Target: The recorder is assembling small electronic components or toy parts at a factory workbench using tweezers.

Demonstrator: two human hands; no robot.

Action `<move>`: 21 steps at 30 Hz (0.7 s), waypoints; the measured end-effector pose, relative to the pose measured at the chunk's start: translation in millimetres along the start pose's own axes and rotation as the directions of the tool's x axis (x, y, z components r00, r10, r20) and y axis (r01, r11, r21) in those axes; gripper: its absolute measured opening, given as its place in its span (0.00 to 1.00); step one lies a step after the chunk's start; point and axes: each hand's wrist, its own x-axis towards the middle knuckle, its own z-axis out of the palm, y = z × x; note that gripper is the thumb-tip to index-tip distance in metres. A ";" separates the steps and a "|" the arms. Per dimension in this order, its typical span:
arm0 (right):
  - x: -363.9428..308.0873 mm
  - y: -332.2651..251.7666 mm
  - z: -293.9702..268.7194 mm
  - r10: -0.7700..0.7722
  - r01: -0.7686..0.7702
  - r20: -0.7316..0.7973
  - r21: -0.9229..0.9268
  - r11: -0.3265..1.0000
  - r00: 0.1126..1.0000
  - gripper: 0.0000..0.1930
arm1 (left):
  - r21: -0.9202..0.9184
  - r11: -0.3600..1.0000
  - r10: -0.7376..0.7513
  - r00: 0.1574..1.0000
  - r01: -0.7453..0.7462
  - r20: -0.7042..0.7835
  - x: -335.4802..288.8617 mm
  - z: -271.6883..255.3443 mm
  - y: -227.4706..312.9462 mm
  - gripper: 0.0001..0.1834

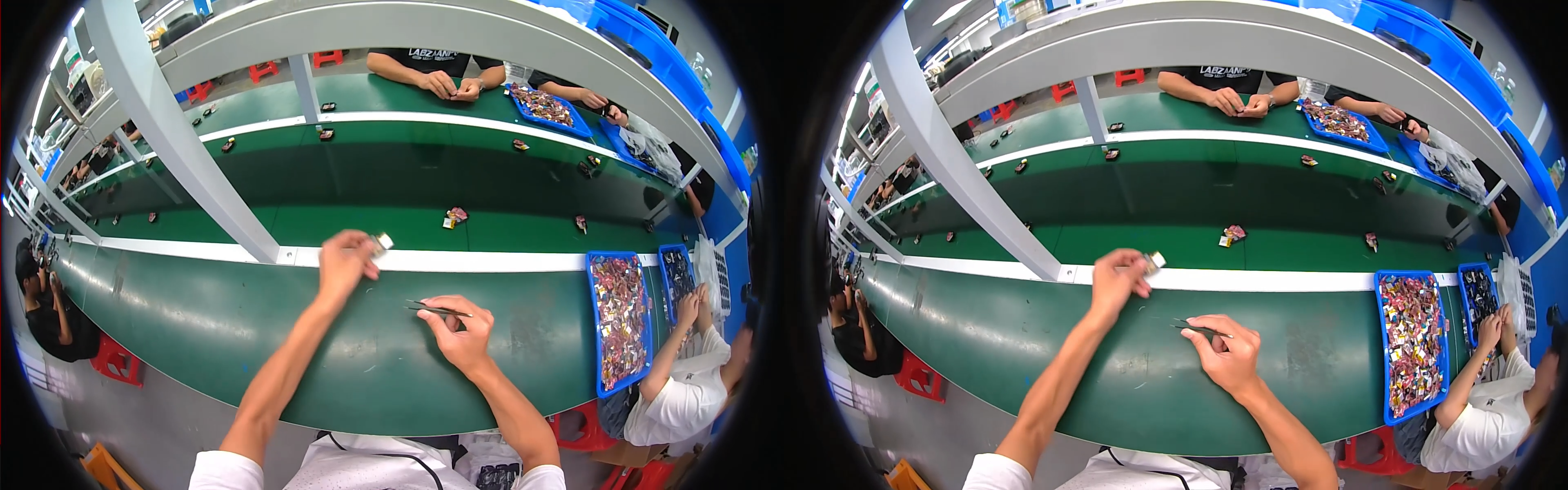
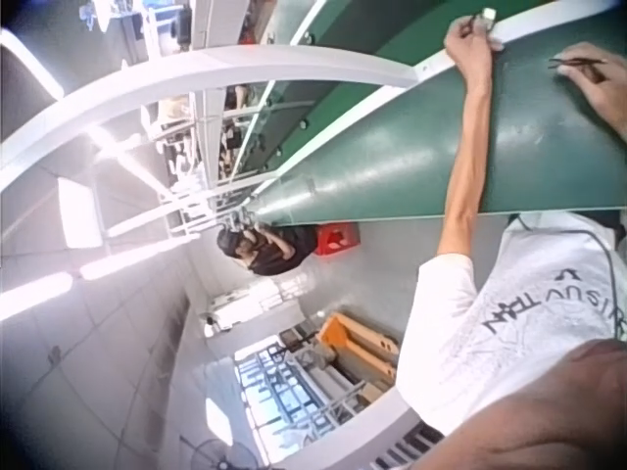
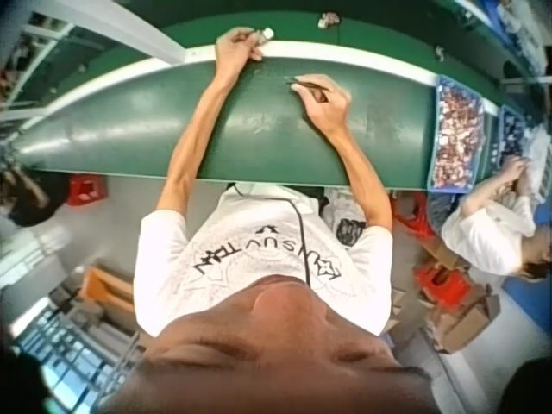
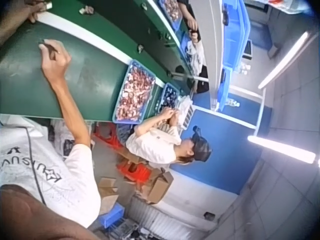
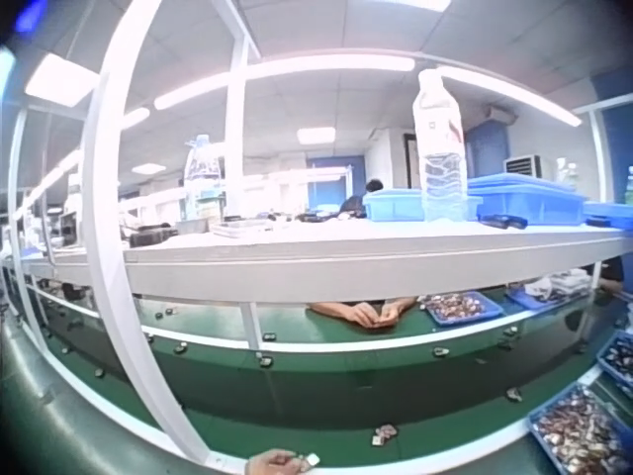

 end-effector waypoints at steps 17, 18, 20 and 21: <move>-2.4 -0.9 1.1 -0.085 0.093 0.074 -0.099 0.991 0.994 0.08 | 0.419 0.509 0.430 0.644 -0.752 0.633 108.0 102.3 35.5 0.13; -1.7 -1.3 1.0 -0.083 0.091 0.077 -0.102 0.991 0.994 0.07 | 0.440 0.461 0.395 0.622 -0.770 0.676 108.6 109.8 35.3 0.13; -0.8 -2.0 1.0 -0.078 0.086 0.076 -0.109 0.990 0.994 0.07 | 0.452 0.413 0.355 0.597 -0.790 0.719 111.8 118.1 34.4 0.14; -0.3 -2.3 0.6 -0.072 0.081 0.076 -0.112 0.990 0.994 0.07 | 0.509 0.370 0.269 0.614 -0.777 0.742 114.9 120.3 34.0 0.13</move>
